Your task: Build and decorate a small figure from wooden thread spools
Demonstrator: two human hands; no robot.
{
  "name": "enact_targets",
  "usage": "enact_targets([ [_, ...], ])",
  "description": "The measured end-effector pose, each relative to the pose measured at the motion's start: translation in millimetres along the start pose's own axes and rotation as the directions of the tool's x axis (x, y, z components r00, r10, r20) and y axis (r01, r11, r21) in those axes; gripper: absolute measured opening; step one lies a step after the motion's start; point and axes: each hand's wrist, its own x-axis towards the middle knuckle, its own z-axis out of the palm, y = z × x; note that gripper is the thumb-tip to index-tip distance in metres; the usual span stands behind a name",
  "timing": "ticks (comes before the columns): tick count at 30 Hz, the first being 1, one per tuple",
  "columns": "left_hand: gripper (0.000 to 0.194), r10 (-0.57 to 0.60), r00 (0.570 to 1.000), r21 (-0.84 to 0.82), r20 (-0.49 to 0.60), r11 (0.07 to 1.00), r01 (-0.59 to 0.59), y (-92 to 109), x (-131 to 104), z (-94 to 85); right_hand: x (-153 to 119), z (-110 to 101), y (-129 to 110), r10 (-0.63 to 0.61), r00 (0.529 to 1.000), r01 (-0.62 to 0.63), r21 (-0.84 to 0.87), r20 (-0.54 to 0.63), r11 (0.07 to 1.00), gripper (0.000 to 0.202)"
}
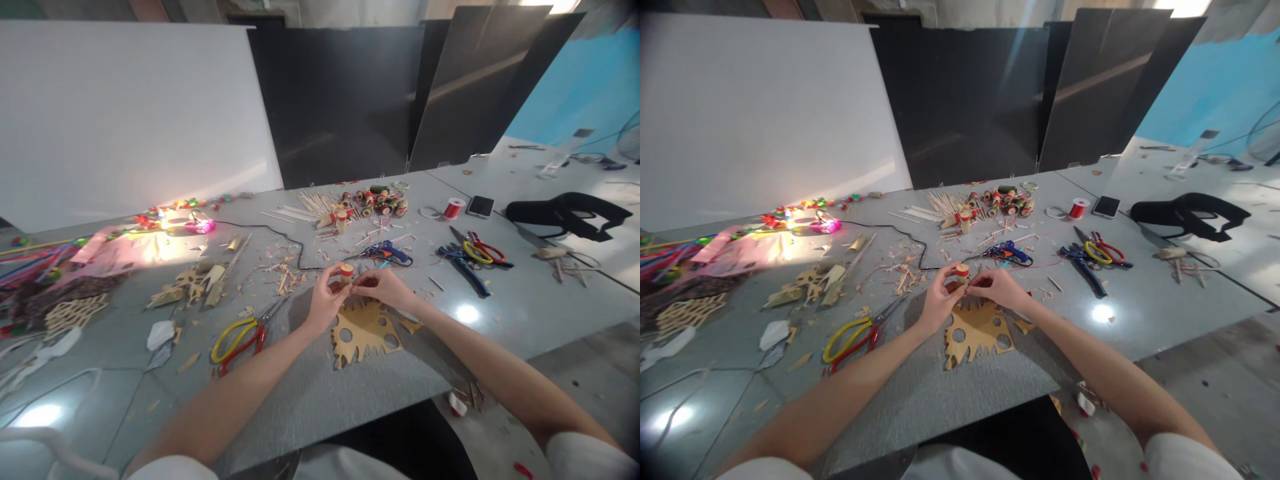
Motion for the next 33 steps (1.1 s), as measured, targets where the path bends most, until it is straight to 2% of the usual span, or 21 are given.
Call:
enact_targets([
  [5,0.063,0.009,1.0,-0.003,0.015,1.0,-0.009,-4,1,-1.3,0,0,0,0.035,0.999,-0.035,0.009,-0.002,0.999,0.042],
  [14,0.057,0.036,0.999,0.008,-0.003,0.999,-0.036,-7,2,-0.1,0,0,2,0.023,1.0,-0.023,-0.016,0.013,1.0,0.037],
  [21,0.062,0.058,0.997,0.026,0.058,0.998,-0.059,-11,1,-2.7,-1,0,-1,0.038,0.999,-0.038,-0.043,0.006,0.998,0.039],
  [33,0.074,0.031,0.999,0.029,0.045,0.999,-0.032,-8,0,-2.1,-2,0,-8,0.055,0.998,-0.055,-0.069,-0.002,0.996,0.041],
])
